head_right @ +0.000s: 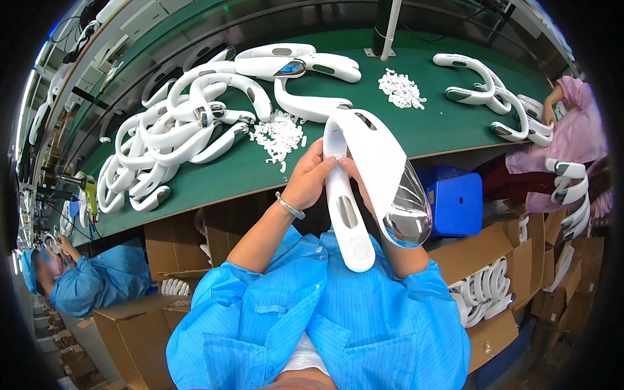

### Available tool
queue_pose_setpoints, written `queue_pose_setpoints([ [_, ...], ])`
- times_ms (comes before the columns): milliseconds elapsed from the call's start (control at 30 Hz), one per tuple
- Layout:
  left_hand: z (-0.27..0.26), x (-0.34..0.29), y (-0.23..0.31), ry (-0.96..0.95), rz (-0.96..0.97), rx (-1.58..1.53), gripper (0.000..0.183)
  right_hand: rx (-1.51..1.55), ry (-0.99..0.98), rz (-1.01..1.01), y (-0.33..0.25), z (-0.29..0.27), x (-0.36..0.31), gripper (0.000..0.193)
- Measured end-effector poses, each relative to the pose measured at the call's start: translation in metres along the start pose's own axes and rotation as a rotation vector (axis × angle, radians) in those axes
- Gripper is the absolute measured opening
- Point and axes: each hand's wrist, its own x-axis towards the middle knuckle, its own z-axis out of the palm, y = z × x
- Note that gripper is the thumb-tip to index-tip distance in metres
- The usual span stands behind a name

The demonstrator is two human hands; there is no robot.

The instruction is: Assembling small plastic components and checking the finish of U-shaped neck massager units on a factory production line.

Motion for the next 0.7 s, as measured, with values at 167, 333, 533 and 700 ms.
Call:
queue_pose_setpoints([
  [167, -0.008, 0.000, -0.013, -0.056, 0.092, 0.108, 0.043, 0.122, 0.068, -0.050, 0.022, -0.012, 0.001, 0.038],
  [333, -0.004, -0.003, -0.017, -0.034, 0.133, 0.151, 0.043, 0.432, 0.033, 0.062, 0.005, -0.008, -0.014, 0.040],
  [533, 0.005, -0.001, -0.021, 0.141, 0.131, 0.232, 0.039, 0.117, 0.054, -0.002, 0.004, 0.003, -0.007, 0.039],
  [700, -0.003, 0.007, -0.045, 0.196, 0.049, 0.076, 0.035, -0.306, 0.067, 0.068, -0.016, 0.011, -0.010, 0.039],
])
